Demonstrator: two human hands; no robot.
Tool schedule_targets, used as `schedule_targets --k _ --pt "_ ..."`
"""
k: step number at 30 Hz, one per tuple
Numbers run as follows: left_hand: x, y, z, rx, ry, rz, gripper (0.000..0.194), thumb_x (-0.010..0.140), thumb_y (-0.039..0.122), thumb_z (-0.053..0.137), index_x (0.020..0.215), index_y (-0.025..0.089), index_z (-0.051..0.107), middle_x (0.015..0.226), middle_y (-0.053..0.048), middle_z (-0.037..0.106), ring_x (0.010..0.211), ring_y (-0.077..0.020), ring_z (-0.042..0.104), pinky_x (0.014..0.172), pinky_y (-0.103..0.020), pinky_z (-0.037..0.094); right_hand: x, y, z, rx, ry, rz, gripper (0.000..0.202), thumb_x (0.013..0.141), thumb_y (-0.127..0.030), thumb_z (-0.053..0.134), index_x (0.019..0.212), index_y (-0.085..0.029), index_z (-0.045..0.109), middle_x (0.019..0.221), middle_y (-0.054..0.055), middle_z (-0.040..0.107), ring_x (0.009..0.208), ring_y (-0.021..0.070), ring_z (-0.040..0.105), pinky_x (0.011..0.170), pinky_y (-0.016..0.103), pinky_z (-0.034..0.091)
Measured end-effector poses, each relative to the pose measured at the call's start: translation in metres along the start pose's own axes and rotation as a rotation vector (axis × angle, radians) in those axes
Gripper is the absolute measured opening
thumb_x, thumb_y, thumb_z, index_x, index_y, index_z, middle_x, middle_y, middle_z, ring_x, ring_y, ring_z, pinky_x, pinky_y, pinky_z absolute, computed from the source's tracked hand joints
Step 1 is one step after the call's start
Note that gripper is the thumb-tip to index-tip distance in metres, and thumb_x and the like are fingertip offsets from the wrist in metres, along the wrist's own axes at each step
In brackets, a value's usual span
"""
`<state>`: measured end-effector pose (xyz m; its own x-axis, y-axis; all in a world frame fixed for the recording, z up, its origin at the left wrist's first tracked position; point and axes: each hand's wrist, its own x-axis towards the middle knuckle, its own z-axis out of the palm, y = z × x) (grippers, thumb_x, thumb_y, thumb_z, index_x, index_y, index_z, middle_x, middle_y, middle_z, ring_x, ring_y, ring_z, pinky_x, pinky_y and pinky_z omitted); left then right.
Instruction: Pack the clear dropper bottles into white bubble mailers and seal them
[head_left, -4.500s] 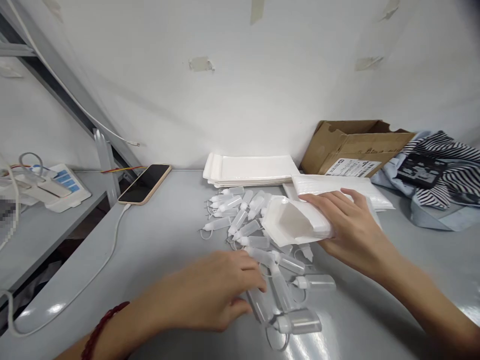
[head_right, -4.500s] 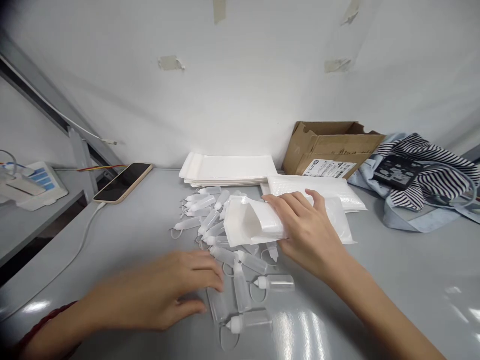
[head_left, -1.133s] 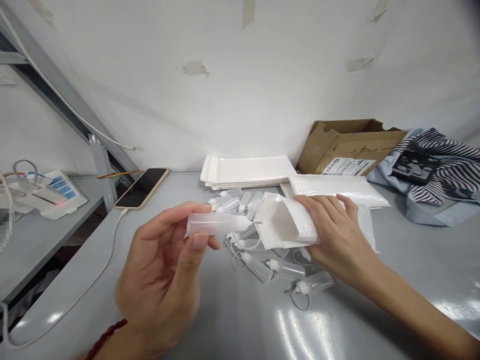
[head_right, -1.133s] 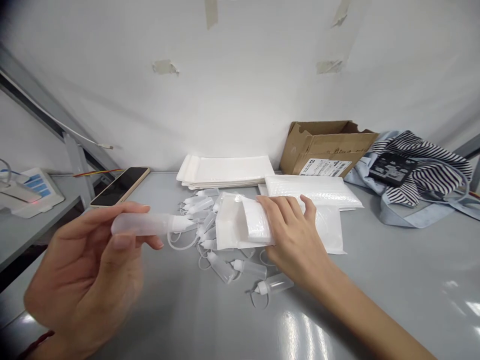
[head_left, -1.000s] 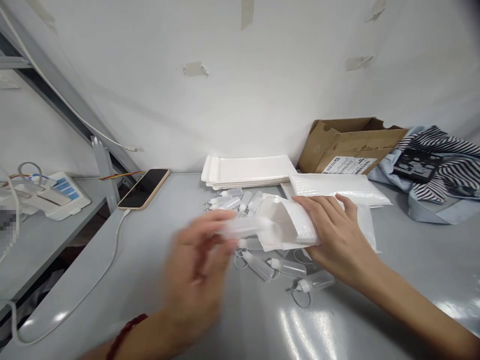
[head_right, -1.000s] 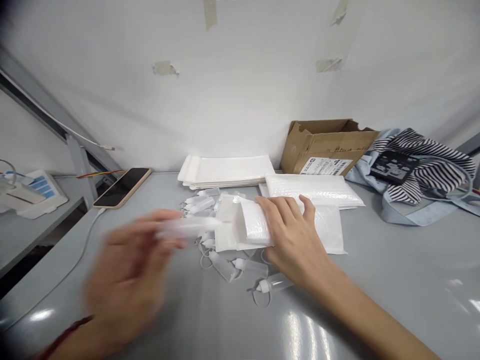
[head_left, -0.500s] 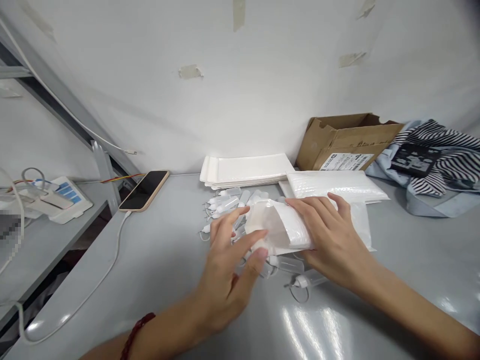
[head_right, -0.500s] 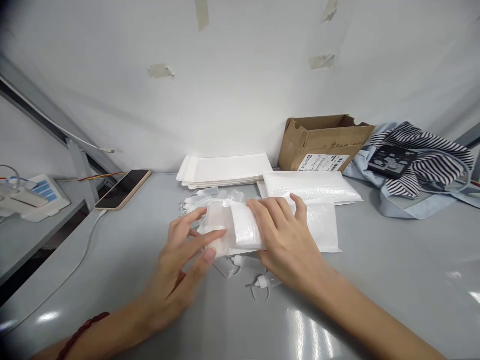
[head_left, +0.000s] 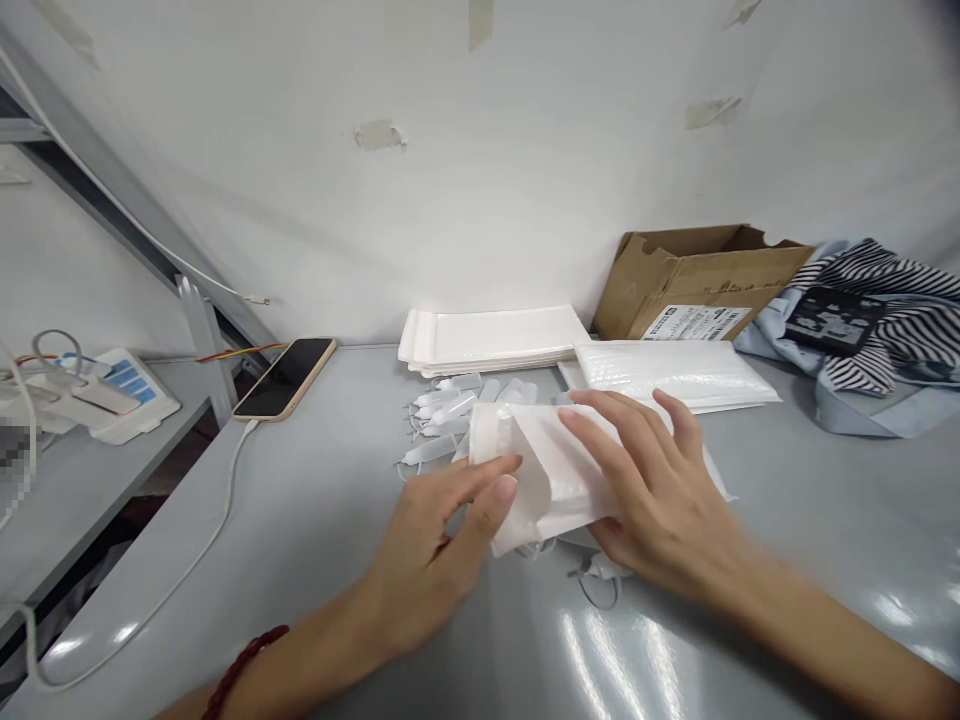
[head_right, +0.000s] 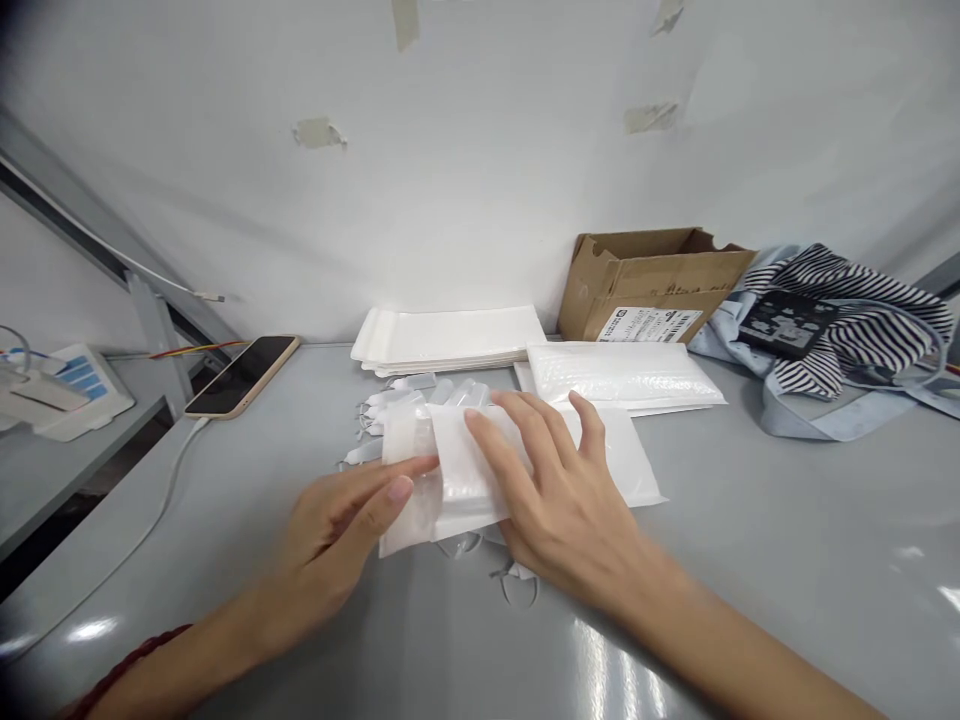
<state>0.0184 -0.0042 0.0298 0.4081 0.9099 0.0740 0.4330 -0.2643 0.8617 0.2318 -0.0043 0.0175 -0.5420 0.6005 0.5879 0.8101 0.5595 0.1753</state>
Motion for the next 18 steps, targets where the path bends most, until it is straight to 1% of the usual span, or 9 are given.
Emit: schedule_targets --k 2,4,7,9,10,12,14,16,18 --pt "0.0 0.001 -0.002 -0.012 0.054 -0.019 0.036 0.097 0.039 0.038 0.114 0.022 0.066 0.102 -0.003 0.069 0.098 -0.0197 0.062 0.08 -0.028 0.052 -0.001 -0.002 -0.001 -0.029 0.047 -0.06 0.051 0.077 -0.008 0.053 0.127 -0.006 0.043 0.125 0.027 0.054 0.119 0.0364 0.049 0.094 0.061 0.031" --pt "-0.001 0.002 -0.001 -0.017 0.079 -0.022 0.036 0.097 0.039 0.038 0.115 0.022 0.064 0.104 -0.003 0.069 0.098 -0.0194 0.062 0.076 -0.026 0.053 -0.002 -0.004 -0.001 -0.026 0.044 -0.125 0.044 0.081 -0.004 0.048 0.125 -0.007 0.046 0.125 0.022 0.057 0.121 0.0323 0.049 0.099 0.06 0.028" --pt "-0.003 0.001 0.001 0.013 0.115 0.004 0.035 0.096 0.038 0.039 0.115 0.02 0.062 0.094 -0.003 0.07 0.085 -0.0175 0.065 0.062 -0.023 0.053 -0.004 -0.007 0.003 0.001 0.001 -0.189 0.04 0.087 -0.001 0.038 0.125 -0.005 0.049 0.127 0.017 0.059 0.123 0.0275 0.049 0.103 0.058 0.022" --pt "-0.005 -0.002 0.004 0.025 0.161 0.042 0.033 0.096 0.036 0.04 0.117 0.02 0.059 0.088 -0.002 0.069 0.076 -0.0154 0.064 0.059 -0.022 0.053 -0.005 -0.008 0.006 0.011 -0.012 -0.203 0.04 0.088 -0.001 0.036 0.126 -0.004 0.049 0.129 0.017 0.057 0.123 0.0265 0.049 0.103 0.058 0.021" --pt "-0.005 -0.004 0.005 0.019 0.189 0.074 0.032 0.096 0.034 0.041 0.121 0.02 0.055 0.09 -0.002 0.068 0.077 -0.0152 0.064 0.062 -0.023 0.054 -0.005 -0.008 0.008 0.011 -0.017 -0.202 0.039 0.089 -0.001 0.037 0.126 -0.004 0.049 0.129 0.017 0.057 0.123 0.0265 0.049 0.103 0.058 0.021" --pt "-0.006 -0.008 0.007 0.0 0.238 0.17 0.033 0.096 0.03 0.041 0.127 0.021 0.047 0.101 -0.004 0.065 0.09 -0.0164 0.063 0.075 -0.027 0.055 -0.005 -0.008 0.009 0.006 -0.022 -0.198 0.038 0.089 -0.003 0.04 0.126 -0.006 0.05 0.129 0.017 0.057 0.123 0.0272 0.05 0.103 0.059 0.021" --pt "-0.007 -0.012 0.008 -0.009 0.244 0.254 0.035 0.095 0.026 0.042 0.13 0.021 0.042 0.111 -0.006 0.061 0.099 -0.0175 0.06 0.084 -0.031 0.054 -0.005 -0.007 0.009 0.001 -0.019 -0.188 0.037 0.09 -0.004 0.041 0.125 -0.008 0.051 0.128 0.017 0.057 0.122 0.0276 0.05 0.103 0.059 0.021" --pt "-0.007 -0.015 0.008 0.028 0.217 0.31 0.035 0.095 0.023 0.042 0.129 0.02 0.043 0.116 -0.008 0.059 0.102 -0.0182 0.059 0.085 -0.032 0.054 -0.004 -0.006 0.008 0.007 -0.016 -0.177 0.036 0.091 -0.005 0.039 0.124 -0.008 0.052 0.128 0.018 0.057 0.122 0.0267 0.051 0.103 0.058 0.022" --pt "-0.007 -0.016 0.007 0.114 0.213 0.395 0.033 0.094 0.021 0.043 0.126 0.017 0.046 0.12 -0.011 0.057 0.107 -0.0203 0.056 0.091 -0.035 0.051 -0.003 -0.005 0.007 0.017 -0.022 -0.167 0.035 0.092 -0.005 0.037 0.123 -0.007 0.053 0.13 0.017 0.056 0.123 0.0256 0.05 0.104 0.055 0.022"
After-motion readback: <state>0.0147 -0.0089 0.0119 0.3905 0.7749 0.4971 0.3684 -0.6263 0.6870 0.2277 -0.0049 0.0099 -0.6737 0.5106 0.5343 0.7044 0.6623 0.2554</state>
